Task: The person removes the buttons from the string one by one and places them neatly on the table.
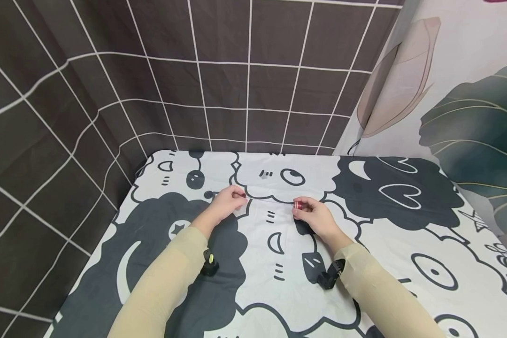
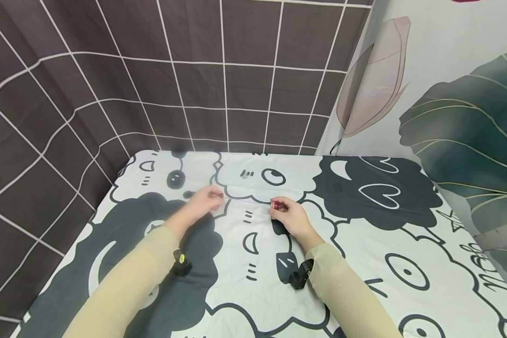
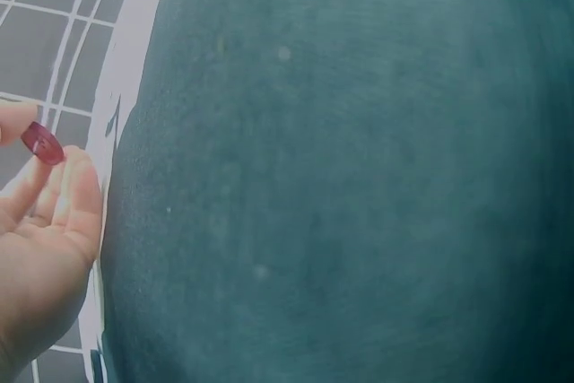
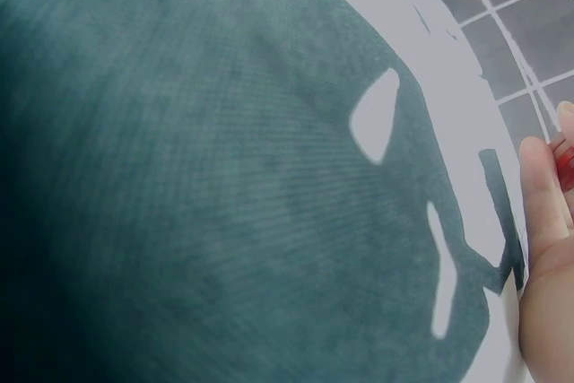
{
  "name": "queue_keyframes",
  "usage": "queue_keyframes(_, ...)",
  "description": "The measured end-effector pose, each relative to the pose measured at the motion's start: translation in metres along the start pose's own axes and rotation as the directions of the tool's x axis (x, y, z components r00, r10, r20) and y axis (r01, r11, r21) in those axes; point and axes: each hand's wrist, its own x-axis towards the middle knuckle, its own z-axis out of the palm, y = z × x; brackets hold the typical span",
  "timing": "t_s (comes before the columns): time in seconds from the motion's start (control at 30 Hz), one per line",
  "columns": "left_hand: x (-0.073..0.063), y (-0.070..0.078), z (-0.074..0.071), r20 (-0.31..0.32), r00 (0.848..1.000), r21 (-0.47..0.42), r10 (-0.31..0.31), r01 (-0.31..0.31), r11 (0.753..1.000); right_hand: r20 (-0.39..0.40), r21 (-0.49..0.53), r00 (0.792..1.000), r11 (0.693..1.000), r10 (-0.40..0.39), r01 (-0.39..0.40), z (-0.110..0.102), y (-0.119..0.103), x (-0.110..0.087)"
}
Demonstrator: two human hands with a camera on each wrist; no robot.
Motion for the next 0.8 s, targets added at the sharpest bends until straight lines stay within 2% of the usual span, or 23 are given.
queue_keyframes(0.8,-0.0012,-0.0037,-0.0088,-0.042,0.999,0.015,-0.009,0.01,1.0,-0.005,-0.005,1.0,1.0,0.003,-0.003,0.0006,0.001,0.0004)
